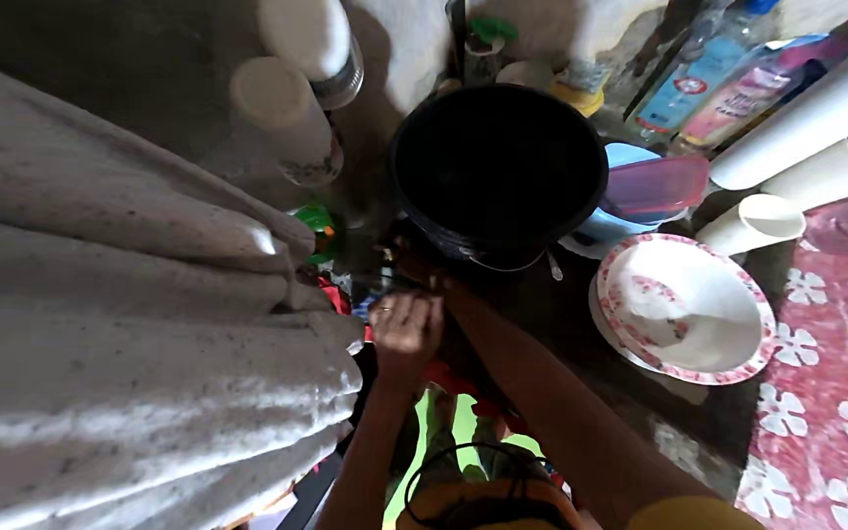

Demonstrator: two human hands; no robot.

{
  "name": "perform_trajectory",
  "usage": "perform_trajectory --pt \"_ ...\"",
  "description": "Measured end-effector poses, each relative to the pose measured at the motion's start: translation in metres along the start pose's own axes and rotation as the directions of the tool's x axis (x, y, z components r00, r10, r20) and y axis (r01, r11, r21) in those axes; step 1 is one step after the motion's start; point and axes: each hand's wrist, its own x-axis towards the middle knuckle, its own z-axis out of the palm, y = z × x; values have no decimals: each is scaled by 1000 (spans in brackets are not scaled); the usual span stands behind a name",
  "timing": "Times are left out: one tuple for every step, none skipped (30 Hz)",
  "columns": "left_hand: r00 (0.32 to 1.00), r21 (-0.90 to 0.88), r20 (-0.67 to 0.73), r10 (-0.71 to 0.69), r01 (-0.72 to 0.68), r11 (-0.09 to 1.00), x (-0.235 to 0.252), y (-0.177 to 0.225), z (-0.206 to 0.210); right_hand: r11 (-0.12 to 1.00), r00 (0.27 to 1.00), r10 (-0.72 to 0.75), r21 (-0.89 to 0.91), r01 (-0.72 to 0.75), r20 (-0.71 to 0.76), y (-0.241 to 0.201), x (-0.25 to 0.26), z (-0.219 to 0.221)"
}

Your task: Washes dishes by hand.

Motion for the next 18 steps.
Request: perform_trajectory --pt "977 65 162 -138 129 989 -3 -7 -11 994 994 -99 40 102 -55 27 33 25" --pt "881 125 346 -322 297 947 1 -8 -21 984 987 -143 99 151 -79 42 52 39" --pt "712 207 507 -485 446 871 11 -6 -28 979 983 -163 112 172 -82 50 58 43" --pt "543 280 615 -572 528 802 21 -6 -30 979 983 -170 103 176 -64 52 55 41" --pt "457 312 664 -591 549 775 28 -7 -30 982 985 -173 75 175 -25 48 45 33" --pt "440 310 688 -577 540 782 31 -7 -28 987 986 -162 28 161 25 44 29 23" --pt "452 298 702 -550 515 804 33 -8 -26 988 987 -151 -30 153 51 45 11 16" --pt "450 298 721 -526 485 822 35 -9 -25 987 986 -146 -62 151 75 50 -5 9" --pt "471 281 729 -497 456 844 35 -14 -22 988 987 -133 -65 139 92 58 -21 2" --pt "477 273 740 -475 433 859 34 -18 -18 991 989 -108 -70 116 104 71 -36 -4" --pt "469 277 756 -457 403 872 36 -22 -16 995 992 -71 -60 78 107 86 -53 -10" --pt "478 276 765 -432 362 890 36 -25 -14 998 994 -25 -62 32 105 102 -72 -16" --pt "516 261 763 -390 307 915 34 -29 -12 998 993 27 -63 -20 112 120 -93 -22" --pt "564 236 753 -340 251 939 31 -32 -9 996 991 86 -49 -81 106 135 -118 -30" --pt "587 213 756 -289 197 957 31 -34 -5 989 984 146 -35 -143 99 148 -143 -39" --pt "604 182 762 -232 144 973 32 -35 -1 981 977 195 -22 -194 83 161 -169 -47" --pt "584 168 787 -200 109 980 34 -34 1 972 970 236 -10 -236 61 175 -195 -52" --pt "559 165 808 -188 92 982 37 -32 2 963 962 270 5 -271 31 186 -220 -57"
